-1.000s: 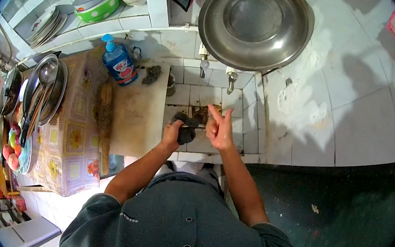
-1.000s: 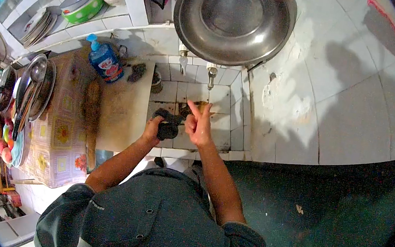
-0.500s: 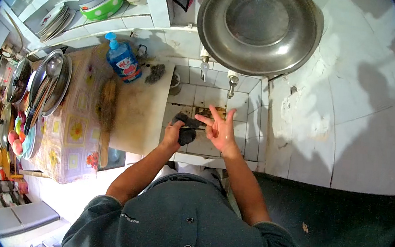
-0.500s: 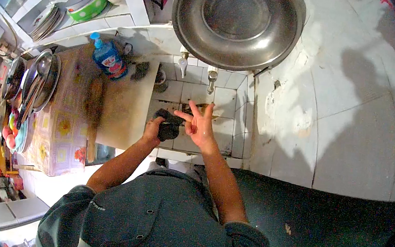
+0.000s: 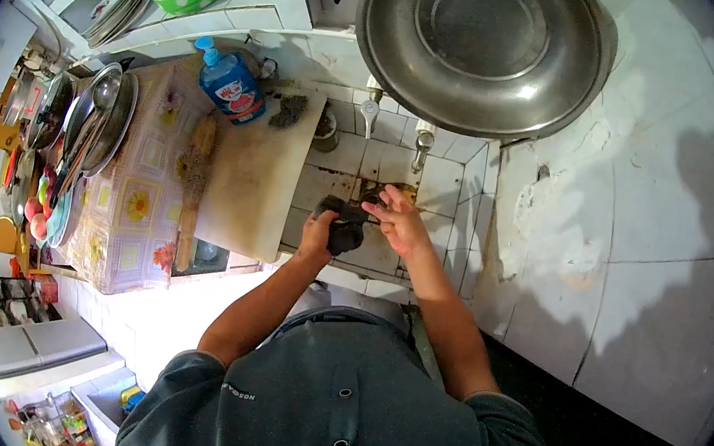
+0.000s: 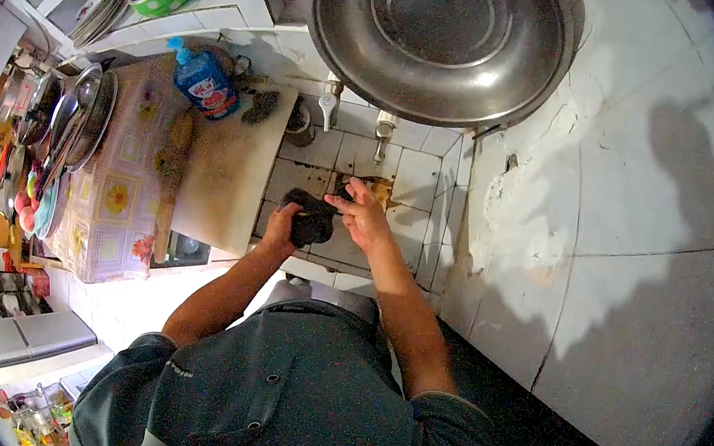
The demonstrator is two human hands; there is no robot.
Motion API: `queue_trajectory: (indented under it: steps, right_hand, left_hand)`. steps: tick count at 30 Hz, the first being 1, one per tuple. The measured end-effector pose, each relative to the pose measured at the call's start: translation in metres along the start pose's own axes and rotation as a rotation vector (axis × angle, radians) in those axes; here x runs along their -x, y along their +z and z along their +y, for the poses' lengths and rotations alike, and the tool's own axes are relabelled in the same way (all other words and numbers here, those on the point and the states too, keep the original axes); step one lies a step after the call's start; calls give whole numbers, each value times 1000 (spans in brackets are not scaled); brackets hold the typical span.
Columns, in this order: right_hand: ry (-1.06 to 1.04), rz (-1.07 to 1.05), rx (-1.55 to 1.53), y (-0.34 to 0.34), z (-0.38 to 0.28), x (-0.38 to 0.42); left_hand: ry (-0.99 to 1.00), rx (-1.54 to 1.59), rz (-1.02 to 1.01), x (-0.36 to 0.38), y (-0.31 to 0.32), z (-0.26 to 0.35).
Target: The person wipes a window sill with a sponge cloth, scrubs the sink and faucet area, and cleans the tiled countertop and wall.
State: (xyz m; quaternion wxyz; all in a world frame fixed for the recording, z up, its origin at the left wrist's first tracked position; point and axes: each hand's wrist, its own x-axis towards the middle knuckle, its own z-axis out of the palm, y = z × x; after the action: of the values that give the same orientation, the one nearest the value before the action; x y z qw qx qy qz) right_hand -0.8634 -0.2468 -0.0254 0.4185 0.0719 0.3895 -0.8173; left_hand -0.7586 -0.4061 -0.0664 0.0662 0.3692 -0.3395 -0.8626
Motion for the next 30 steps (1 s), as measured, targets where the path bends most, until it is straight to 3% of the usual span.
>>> queue_trajectory:
  steps: [3, 6, 18, 25, 28, 30]
  right_hand:
    - [2, -137, 70, -20, 6, -15]
    - [-34, -5, -161, 18, -2, 9]
    - [-127, 46, -239, 39, 32, 15]
    - [-352, 64, -64, 30, 66, 8]
    - [-229, 239, 33, 36, 69, 12]
    - [64, 467, -156, 46, 74, 19]
  left_hand:
    - [-10, 6, 67, -5, 1, 2]
    - [-40, -35, 37, -4, -1, 9]
    - [-93, -65, -107, -11, -15, 44]
    - [-150, -78, -164, -13, -32, 59]
    - [-218, -80, -225, -12, -31, 70]
    - [-255, -75, -260, -13, -29, 74]
